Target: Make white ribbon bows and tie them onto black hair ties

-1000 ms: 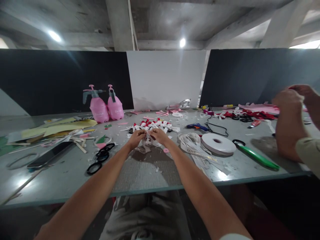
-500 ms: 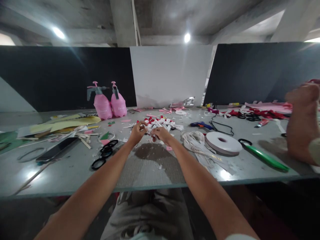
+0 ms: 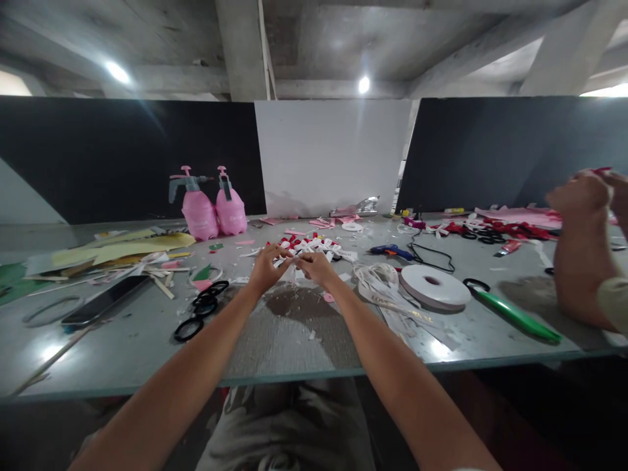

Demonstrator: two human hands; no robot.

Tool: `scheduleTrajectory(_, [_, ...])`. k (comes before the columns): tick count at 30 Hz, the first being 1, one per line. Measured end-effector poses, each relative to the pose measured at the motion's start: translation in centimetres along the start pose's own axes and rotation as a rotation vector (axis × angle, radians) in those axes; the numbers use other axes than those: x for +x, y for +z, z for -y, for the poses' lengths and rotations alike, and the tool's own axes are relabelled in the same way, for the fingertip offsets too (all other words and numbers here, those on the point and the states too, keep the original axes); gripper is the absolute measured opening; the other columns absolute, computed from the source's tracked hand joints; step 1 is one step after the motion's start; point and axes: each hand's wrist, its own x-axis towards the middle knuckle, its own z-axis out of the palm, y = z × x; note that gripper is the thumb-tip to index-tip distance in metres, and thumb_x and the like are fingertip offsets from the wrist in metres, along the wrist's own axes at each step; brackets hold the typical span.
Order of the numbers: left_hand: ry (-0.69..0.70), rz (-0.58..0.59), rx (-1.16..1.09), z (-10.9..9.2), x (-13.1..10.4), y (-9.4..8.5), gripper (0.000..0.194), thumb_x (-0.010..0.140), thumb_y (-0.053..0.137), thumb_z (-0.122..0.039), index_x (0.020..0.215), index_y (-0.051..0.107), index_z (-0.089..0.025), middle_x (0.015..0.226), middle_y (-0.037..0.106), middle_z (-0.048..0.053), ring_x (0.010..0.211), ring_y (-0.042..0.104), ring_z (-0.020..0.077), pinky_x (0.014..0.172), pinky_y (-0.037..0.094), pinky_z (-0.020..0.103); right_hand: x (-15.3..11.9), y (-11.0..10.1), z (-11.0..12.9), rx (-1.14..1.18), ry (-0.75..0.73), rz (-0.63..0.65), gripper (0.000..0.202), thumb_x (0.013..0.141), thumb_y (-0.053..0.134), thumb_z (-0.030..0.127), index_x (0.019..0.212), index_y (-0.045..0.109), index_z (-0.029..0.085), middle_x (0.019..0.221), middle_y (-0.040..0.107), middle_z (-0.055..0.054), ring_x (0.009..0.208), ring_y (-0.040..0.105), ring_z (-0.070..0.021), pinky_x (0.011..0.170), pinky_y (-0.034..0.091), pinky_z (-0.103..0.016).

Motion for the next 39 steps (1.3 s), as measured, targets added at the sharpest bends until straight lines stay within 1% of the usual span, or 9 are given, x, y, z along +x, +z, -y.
scheduleTrajectory(3, [0.004, 0.011, 0.018, 0.2, -0.1, 0.1, 0.014, 0.083, 0.06, -0.029, 0.091, 0.068, -0.021, 0.094, 0.067, 0.005, 0.096, 0.057, 0.019, 0.089, 0.036, 0.032, 0.1, -0.3, -0.2, -0.161, -0.055, 0.01, 0.036, 0.078, 0.057, 0.051, 0.065, 0.058, 0.017, 0.048, 0.038, 0.006, 0.043, 0.032, -0.0075, 0.045, 0.025, -0.022])
scheduleTrajectory(8, [-0.019, 0.055, 0.064, 0.3, 0.0, 0.3, 0.015, 0.083, 0.06, -0.031, 0.089, 0.069, -0.021, 0.094, 0.068, 0.005, 0.095, 0.057, 0.02, 0.088, 0.035, 0.033, 0.1, -0.6, -0.2, -0.484, -0.223, 0.019, 0.032, 0.084, 0.051, 0.039, 0.065, 0.062, 0.015, 0.057, 0.052, 0.002, 0.055, 0.043, -0.0097, 0.054, 0.029, -0.022])
scheduleTrajectory(16, [0.038, 0.145, 0.172, 0.7, 0.2, 0.2, 0.011, 0.077, 0.061, -0.025, 0.081, 0.071, -0.023, 0.088, 0.069, 0.003, 0.088, 0.059, 0.0194, 0.09, 0.033, 0.036, 0.5, 0.0, -0.8, -0.727, -0.282, 0.074, 0.026, 0.084, 0.052, 0.024, 0.066, 0.067, 0.014, 0.06, 0.058, -0.001, 0.059, 0.048, -0.012, 0.058, 0.029, -0.024])
scheduleTrajectory(20, [0.055, 0.184, 0.147, 0.9, 0.2, 0.1, 0.016, 0.08, 0.059, -0.029, 0.087, 0.072, -0.023, 0.089, 0.069, 0.003, 0.088, 0.059, 0.0188, 0.088, 0.033, 0.035, 0.5, -0.1, -1.0, -0.724, -0.233, 0.039, 0.027, 0.085, 0.052, 0.023, 0.064, 0.066, 0.013, 0.055, 0.054, 0.001, 0.056, 0.044, -0.0105, 0.056, 0.027, -0.023])
scheduleTrajectory(23, [0.061, 0.188, 0.137, 1.0, 0.2, 0.1, 0.016, 0.081, 0.059, -0.03, 0.087, 0.073, -0.024, 0.088, 0.07, 0.003, 0.088, 0.06, 0.019, 0.087, 0.033, 0.035, 0.5, -0.2, -0.9, -0.719, -0.209, 0.039, 0.027, 0.085, 0.053, 0.024, 0.064, 0.066, 0.013, 0.054, 0.052, 0.001, 0.054, 0.041, -0.0095, 0.055, 0.025, -0.023])
scheduleTrajectory(27, [0.069, 0.184, 0.146, 1.0, 0.3, 0.2, 0.013, 0.077, 0.062, -0.028, 0.082, 0.073, -0.024, 0.084, 0.069, 0.002, 0.085, 0.06, 0.0188, 0.087, 0.033, 0.035, 0.4, -0.2, -1.1, -0.741, -0.237, 0.062, 0.025, 0.084, 0.053, 0.024, 0.068, 0.069, 0.012, 0.057, 0.057, -0.001, 0.056, 0.044, -0.0103, 0.055, 0.026, -0.023])
scheduleTrajectory(30, [0.092, 0.195, 0.163, 0.8, 0.3, 0.3, 0.011, 0.075, 0.063, -0.026, 0.079, 0.073, -0.023, 0.084, 0.069, 0.002, 0.087, 0.061, 0.0195, 0.089, 0.032, 0.035, 0.4, -0.1, -1.2, -0.777, -0.237, 0.075, 0.026, 0.084, 0.053, 0.023, 0.068, 0.07, 0.012, 0.058, 0.06, -0.002, 0.056, 0.046, -0.0108, 0.055, 0.026, -0.024])
scheduleTrajectory(33, [0.107, 0.198, 0.191, 0.6, 0.3, 0.4, 0.011, 0.074, 0.062, -0.024, 0.077, 0.072, -0.023, 0.085, 0.069, 0.003, 0.089, 0.061, 0.0201, 0.091, 0.031, 0.037, 0.4, -0.1, -1.1, -0.797, -0.232, 0.086, 0.026, 0.083, 0.052, 0.022, 0.068, 0.071, 0.013, 0.057, 0.061, -0.002, 0.056, 0.047, -0.0112, 0.055, 0.027, -0.024])
scheduleTrajectory(39, [0.095, 0.172, 0.212, 0.6, 0.2, 0.4, 0.01, 0.074, 0.061, -0.021, 0.076, 0.07, -0.021, 0.084, 0.068, 0.003, 0.085, 0.06, 0.019, 0.09, 0.031, 0.037, 0.0, 0.2, -0.8, -0.771, -0.24, 0.077, 0.026, 0.085, 0.051, 0.021, 0.069, 0.07, 0.013, 0.058, 0.061, -0.002, 0.057, 0.048, -0.0111, 0.056, 0.028, -0.023])
